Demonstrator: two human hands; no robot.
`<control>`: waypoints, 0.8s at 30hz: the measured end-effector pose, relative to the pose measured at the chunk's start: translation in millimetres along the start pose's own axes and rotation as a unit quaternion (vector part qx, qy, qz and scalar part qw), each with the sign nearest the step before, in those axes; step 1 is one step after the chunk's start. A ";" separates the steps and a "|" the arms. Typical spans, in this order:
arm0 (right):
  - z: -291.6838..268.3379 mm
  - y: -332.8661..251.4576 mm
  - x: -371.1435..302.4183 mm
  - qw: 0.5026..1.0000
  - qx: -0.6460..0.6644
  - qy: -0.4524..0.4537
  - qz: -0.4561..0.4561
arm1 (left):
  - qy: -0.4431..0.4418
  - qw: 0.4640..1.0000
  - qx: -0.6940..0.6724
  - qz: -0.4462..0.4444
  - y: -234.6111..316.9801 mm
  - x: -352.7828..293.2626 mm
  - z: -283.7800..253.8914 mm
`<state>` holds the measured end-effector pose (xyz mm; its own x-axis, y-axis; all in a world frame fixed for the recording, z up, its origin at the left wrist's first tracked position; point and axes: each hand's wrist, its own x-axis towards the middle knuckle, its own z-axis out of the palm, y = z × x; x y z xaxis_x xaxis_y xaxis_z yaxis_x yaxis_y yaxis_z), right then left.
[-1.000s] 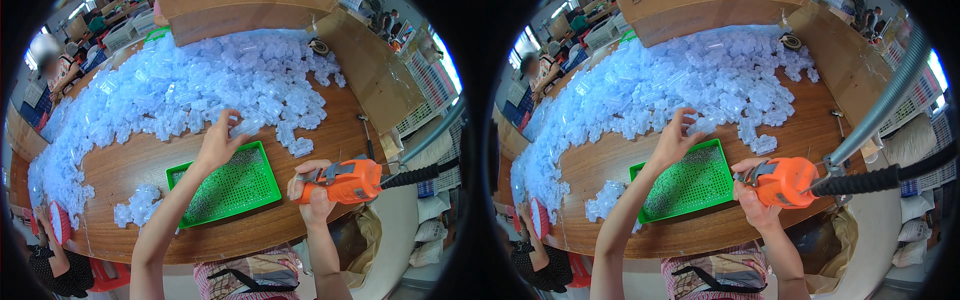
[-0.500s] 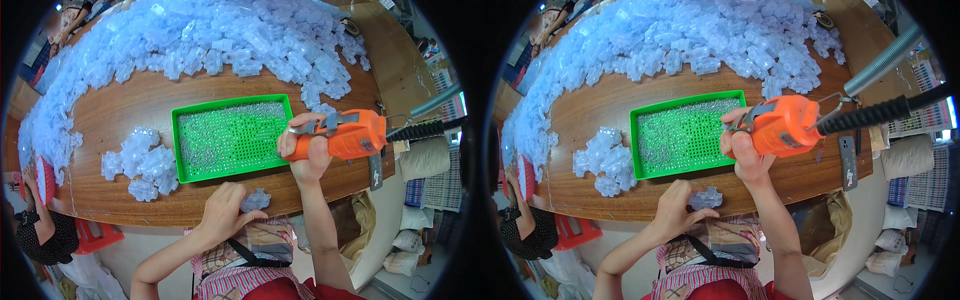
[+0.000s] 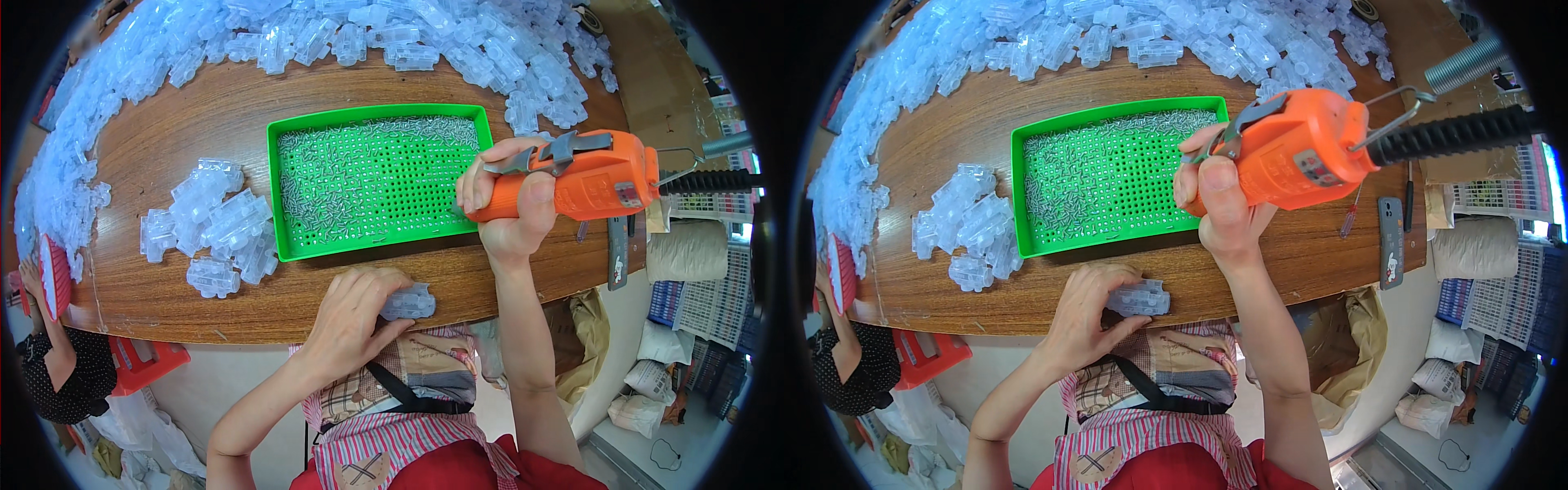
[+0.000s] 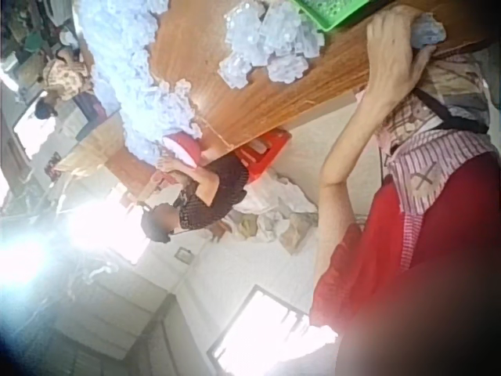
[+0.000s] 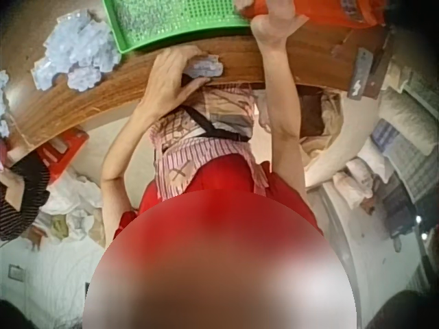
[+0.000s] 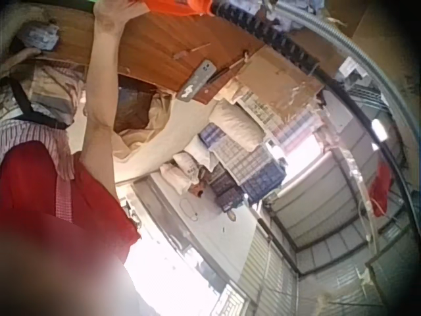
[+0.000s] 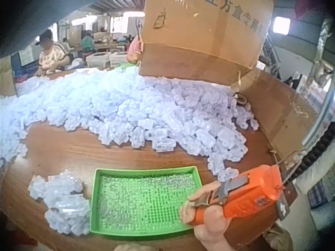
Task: The person picks up plastic components, aligns them with metal pins on a green tray, and uses a power screwdriver to secure the pins into the components. This process is repeated multiple times, with the person occasionally moving finished pieces aside and pulling more components from a pile.
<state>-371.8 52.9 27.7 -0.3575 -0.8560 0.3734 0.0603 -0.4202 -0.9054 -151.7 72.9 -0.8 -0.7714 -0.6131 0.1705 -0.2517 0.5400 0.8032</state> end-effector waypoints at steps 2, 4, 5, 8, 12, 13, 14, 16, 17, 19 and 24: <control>1.4 -0.2 -1.1 1.000 -0.004 0.004 0.000 | -0.002 1.000 0.007 -0.005 -0.7 0.0 0.6; 2.8 0.4 -2.1 1.000 -0.006 0.008 0.000 | 0.009 1.000 0.026 0.013 -1.1 -0.1 1.1; 2.1 0.7 -2.0 1.000 -0.007 0.007 0.001 | 0.010 1.000 0.026 0.012 -1.7 1.2 1.5; 2.3 -2.1 -3.0 1.000 -0.015 0.000 0.008 | 0.037 0.999 0.021 0.021 -2.2 0.6 2.2; 1.4 -6.9 -4.7 1.000 -0.006 0.004 -0.007 | 0.082 0.994 -0.070 -0.032 -0.9 -2.4 3.8; 2.2 -16.7 -5.1 1.000 0.027 0.003 -0.016 | 0.126 0.981 -0.138 -0.060 0.5 -2.7 6.0; 3.3 -30.3 -3.5 0.998 0.060 0.001 -0.024 | 0.158 0.977 -0.134 -0.042 0.6 -0.1 6.8; 1.6 -52.4 1.1 0.987 0.089 -0.076 -0.108 | 0.187 0.976 -0.112 0.001 2.9 14.0 4.1; 7.3 -64.7 0.2 0.984 0.100 -0.088 -0.119 | 0.212 0.972 -0.090 0.043 3.0 20.1 2.4; 15.3 -77.2 -3.5 0.980 0.092 -0.107 -0.140 | 0.211 0.977 0.024 0.023 -1.2 30.8 -0.7; 24.2 -79.4 -13.4 0.977 0.053 -0.159 -0.129 | 0.177 0.984 0.038 0.007 -5.1 47.6 -9.0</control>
<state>-349.3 90.5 99.5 -0.0670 -0.7612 0.6450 0.1097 -0.6482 -0.7535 -181.8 35.8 8.3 -0.5274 -0.7598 0.3802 -0.2954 0.5836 0.7564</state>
